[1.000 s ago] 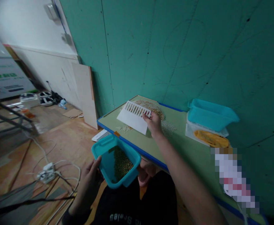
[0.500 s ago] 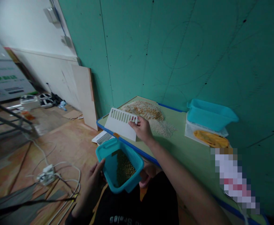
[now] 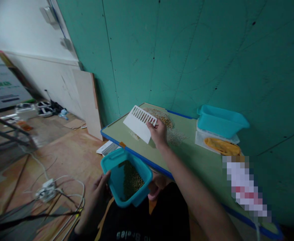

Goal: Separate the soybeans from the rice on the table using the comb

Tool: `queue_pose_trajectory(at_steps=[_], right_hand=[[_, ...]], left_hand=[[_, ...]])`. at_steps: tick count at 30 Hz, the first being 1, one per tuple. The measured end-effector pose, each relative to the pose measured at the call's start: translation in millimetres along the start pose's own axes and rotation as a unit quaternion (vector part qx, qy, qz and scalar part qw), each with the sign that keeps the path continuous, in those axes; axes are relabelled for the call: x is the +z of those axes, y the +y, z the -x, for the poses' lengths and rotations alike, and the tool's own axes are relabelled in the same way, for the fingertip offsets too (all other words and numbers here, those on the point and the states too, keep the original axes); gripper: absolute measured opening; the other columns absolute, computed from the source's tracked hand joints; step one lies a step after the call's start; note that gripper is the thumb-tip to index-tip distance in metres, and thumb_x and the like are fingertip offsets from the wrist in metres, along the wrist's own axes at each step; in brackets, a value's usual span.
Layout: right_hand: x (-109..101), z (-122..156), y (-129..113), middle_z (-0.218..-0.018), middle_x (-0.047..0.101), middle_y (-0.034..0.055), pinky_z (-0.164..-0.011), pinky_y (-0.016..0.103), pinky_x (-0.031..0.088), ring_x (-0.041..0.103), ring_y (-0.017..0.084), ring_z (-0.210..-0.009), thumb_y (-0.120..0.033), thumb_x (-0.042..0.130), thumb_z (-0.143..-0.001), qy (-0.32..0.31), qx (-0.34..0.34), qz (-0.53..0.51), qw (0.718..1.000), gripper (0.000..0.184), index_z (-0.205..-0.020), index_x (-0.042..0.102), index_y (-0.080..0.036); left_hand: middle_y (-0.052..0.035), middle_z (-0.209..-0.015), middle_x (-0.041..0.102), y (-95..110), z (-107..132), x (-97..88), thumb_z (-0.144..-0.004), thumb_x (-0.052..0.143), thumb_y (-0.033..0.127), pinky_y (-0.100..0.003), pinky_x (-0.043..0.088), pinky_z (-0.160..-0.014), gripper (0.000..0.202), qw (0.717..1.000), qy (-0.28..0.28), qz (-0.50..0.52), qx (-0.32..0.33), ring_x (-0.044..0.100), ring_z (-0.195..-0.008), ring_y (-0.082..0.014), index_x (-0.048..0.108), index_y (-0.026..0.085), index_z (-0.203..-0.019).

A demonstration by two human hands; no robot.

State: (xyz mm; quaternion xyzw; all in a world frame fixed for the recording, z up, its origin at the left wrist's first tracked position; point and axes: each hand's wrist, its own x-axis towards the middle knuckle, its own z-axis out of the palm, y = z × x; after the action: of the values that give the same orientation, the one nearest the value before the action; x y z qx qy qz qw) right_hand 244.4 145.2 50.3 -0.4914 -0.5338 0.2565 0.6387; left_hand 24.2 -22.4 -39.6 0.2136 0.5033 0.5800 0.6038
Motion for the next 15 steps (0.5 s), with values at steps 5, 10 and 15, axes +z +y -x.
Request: queue_pose_trajectory(at_steps=[5,10,15], right_hand=[[-5.6,-6.1,4.1,-0.087,0.077,0.0111,-0.063,0.034,0.057,0.073,0.026,-0.075,-0.042,0.074,-0.067,0.013,0.023,0.013,1.000,0.036,-0.090,0.067,-0.016],[-4.6,-4.3,5.7,-0.086,0.077,0.0104,-0.063,0.034,0.057,0.073,0.026,-0.076,-0.044,0.073,-0.068,0.005,0.028,0.033,0.999,0.035,-0.088,0.067,-0.017],[-4.9,-2.9,6.0,-0.084,0.077,0.0100,-0.063,0.034,0.056,0.073,0.025,-0.073,-0.046,0.073,-0.068,-0.005,0.023,0.034,0.999,0.035,-0.088,0.066,-0.018]], left_hand=[[0.0092,-0.038,0.046,0.8,-3.7,-3.4,-0.065,0.083,0.055,-0.019,0.033,-0.034,0.048,1.000,0.008,0.001,0.005,0.045,-0.031,-0.0089,0.049,0.021,-0.059],[0.0095,-0.039,0.045,2.4,-6.6,-7.2,-0.065,0.083,0.054,-0.017,0.034,-0.035,0.048,1.000,0.010,0.009,0.011,0.043,-0.032,-0.0075,0.049,0.021,-0.058],[0.0089,-0.040,0.045,2.8,-7.6,-7.5,-0.063,0.084,0.054,-0.018,0.035,-0.036,0.048,1.000,0.019,0.008,0.013,0.043,-0.034,-0.0078,0.050,0.021,-0.057]])
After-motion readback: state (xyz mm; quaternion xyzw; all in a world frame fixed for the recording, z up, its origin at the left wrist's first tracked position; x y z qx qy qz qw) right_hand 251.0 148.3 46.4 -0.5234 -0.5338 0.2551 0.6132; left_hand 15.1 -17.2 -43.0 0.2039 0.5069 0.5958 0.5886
